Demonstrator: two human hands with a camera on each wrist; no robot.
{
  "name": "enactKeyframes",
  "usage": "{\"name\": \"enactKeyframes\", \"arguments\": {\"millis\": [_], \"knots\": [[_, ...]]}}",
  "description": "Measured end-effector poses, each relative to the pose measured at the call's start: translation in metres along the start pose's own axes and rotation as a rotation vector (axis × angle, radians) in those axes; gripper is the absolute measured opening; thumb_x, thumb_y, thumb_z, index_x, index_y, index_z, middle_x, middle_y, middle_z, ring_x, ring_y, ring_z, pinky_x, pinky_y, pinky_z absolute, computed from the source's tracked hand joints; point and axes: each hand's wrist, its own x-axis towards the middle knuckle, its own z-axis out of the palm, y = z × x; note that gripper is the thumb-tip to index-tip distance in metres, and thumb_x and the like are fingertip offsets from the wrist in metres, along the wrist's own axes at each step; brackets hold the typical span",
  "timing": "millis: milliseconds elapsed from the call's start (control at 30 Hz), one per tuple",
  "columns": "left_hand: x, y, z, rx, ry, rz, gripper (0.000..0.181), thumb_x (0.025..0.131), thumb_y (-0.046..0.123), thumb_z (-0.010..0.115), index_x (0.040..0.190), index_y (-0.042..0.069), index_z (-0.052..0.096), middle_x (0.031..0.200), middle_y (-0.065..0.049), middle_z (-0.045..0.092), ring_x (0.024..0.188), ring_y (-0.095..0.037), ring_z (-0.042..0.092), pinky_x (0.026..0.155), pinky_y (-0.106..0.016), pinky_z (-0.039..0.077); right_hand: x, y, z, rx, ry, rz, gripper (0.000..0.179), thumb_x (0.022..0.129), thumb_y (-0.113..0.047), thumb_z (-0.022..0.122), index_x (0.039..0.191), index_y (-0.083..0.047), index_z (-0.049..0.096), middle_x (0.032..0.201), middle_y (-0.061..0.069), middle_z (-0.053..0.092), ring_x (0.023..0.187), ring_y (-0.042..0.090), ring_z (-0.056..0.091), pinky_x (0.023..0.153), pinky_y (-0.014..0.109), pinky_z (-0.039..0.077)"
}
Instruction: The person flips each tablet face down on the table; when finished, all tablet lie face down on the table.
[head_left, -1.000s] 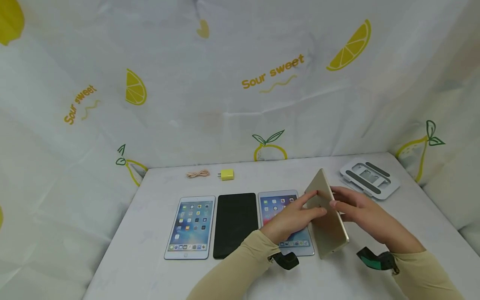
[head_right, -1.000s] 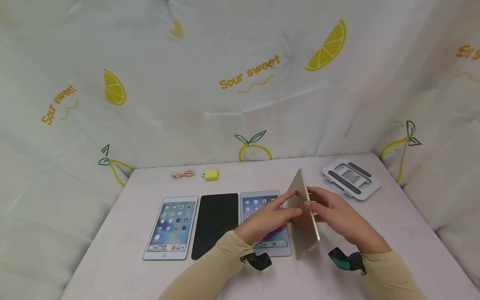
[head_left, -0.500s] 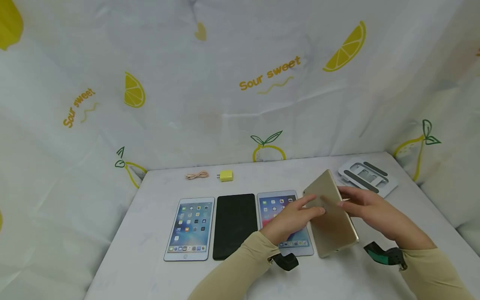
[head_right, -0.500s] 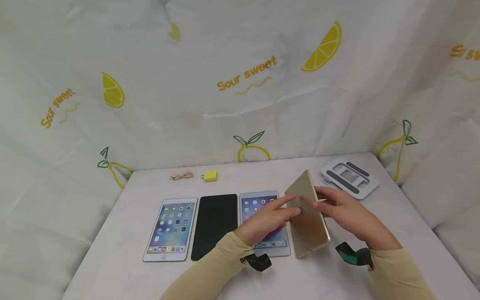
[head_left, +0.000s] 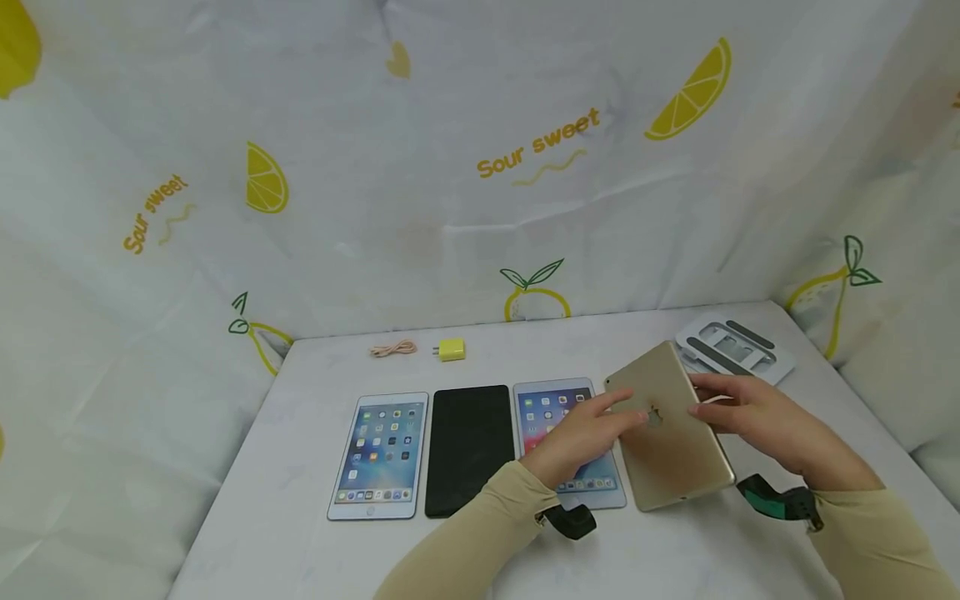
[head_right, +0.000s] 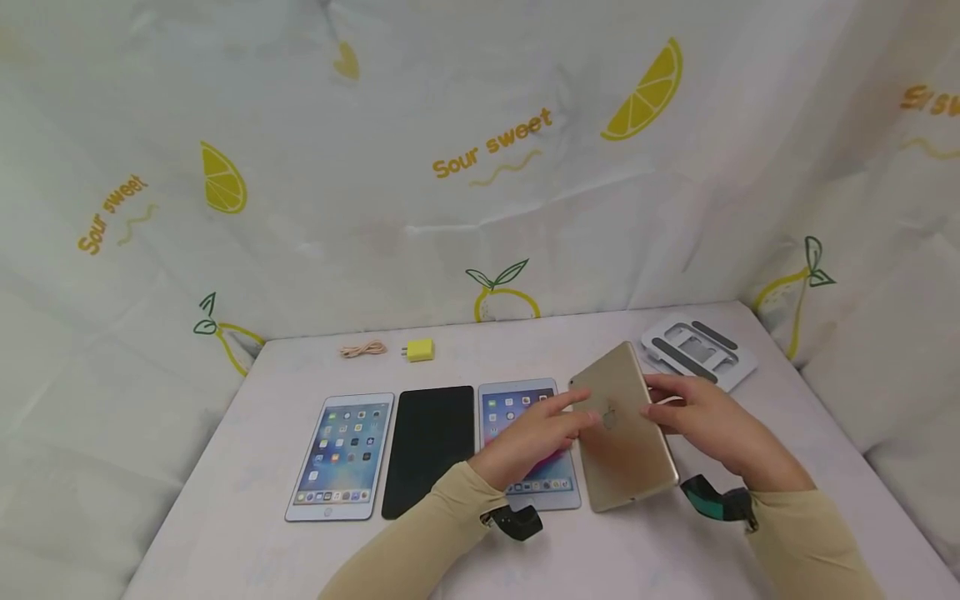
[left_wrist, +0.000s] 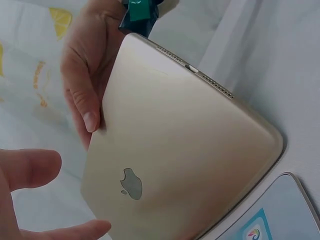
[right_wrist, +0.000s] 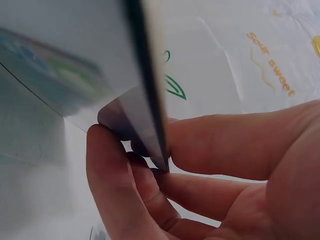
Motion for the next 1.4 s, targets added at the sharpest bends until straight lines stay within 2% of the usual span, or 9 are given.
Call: {"name": "enactKeyframes", "arguments": {"millis": [167,267,400,567,700,900,1067,1233,1400], "knots": [[0.000,0.000,0.000,0.003,-0.006,0.004,0.052,0.102,0.050,0.068,0.152,0.037,0.062,0.157,0.002,0.062,0.144,-0.024,0.059,0.122,-0.057,0.045,0.000,0.001,-0.002,-0.002,-0.005,0.019,0.063,0.109,-0.014,0.062,0.155,0.020,0.038,0.133,0.032,0.070,0.111,0.026,0.076,0.085,0.033,0.066],[0.000,0.000,0.000,0.014,-0.009,0.008,0.052,0.102,0.050,0.068,0.152,0.036,0.062,0.156,0.003,0.062,0.144,-0.023,0.059,0.121,-0.056,0.047,0.000,0.000,-0.003,-0.012,-0.002,0.020,0.062,0.109,-0.013,0.061,0.155,0.022,0.037,0.132,0.033,0.070,0.113,0.033,0.075,0.085,0.037,0.066],[0.001,0.000,0.001,0.018,-0.009,0.008,0.054,0.101,0.051,0.068,0.152,0.035,0.062,0.155,0.004,0.063,0.144,-0.022,0.059,0.120,-0.056,0.048,-0.001,0.002,-0.003,-0.014,0.005,0.024,0.062,0.110,-0.012,0.060,0.155,0.023,0.035,0.132,0.035,0.069,0.113,0.036,0.076,0.085,0.039,0.067],[0.005,-0.002,0.004,0.005,0.002,0.007,0.054,0.100,0.050,0.069,0.151,0.032,0.064,0.150,0.007,0.066,0.139,-0.018,0.062,0.117,-0.052,0.050,-0.001,0.010,-0.003,-0.054,0.017,0.049,0.062,0.110,-0.012,0.061,0.154,0.024,0.036,0.129,0.034,0.070,0.111,0.035,0.077,0.086,0.041,0.067],[0.006,-0.003,0.006,0.005,0.000,0.005,0.054,0.100,0.050,0.070,0.150,0.030,0.065,0.148,0.009,0.068,0.136,-0.018,0.063,0.115,-0.053,0.051,-0.002,0.018,-0.003,-0.085,0.016,0.091,0.063,0.109,-0.014,0.061,0.153,0.025,0.036,0.127,0.033,0.070,0.107,0.032,0.077,0.088,0.044,0.066],[0.005,-0.003,0.007,0.023,0.003,0.000,0.052,0.099,0.051,0.070,0.147,0.029,0.067,0.147,0.011,0.068,0.138,-0.020,0.062,0.115,-0.057,0.051,0.002,0.026,0.000,-0.104,0.002,0.178,0.067,0.112,-0.024,0.059,0.153,0.024,0.036,0.130,0.037,0.066,0.108,0.033,0.075,0.093,0.054,0.064],[0.004,-0.003,0.006,0.030,-0.002,0.000,0.052,0.099,0.051,0.070,0.146,0.029,0.068,0.146,0.012,0.068,0.136,-0.019,0.063,0.115,-0.056,0.051,0.005,0.030,0.003,-0.104,0.000,0.220,0.072,0.113,-0.029,0.058,0.155,0.023,0.033,0.132,0.037,0.064,0.108,0.032,0.071,0.091,0.052,0.064],[0.001,-0.001,0.005,0.039,-0.018,-0.012,0.054,0.098,0.054,0.069,0.146,0.029,0.067,0.146,0.014,0.067,0.138,-0.018,0.062,0.116,-0.055,0.051,0.007,0.034,0.006,-0.121,0.004,0.266,0.077,0.110,-0.032,0.062,0.156,0.022,0.031,0.133,0.041,0.058,0.110,0.038,0.067,0.090,0.050,0.064],[0.000,0.000,0.004,0.046,-0.024,-0.025,0.054,0.098,0.056,0.068,0.146,0.030,0.067,0.146,0.014,0.067,0.136,-0.018,0.062,0.114,-0.055,0.052,0.008,0.037,0.008,-0.112,0.010,0.267,0.075,0.110,-0.031,0.062,0.153,0.024,0.036,0.129,0.038,0.063,0.109,0.034,0.069,0.088,0.047,0.065]]}}
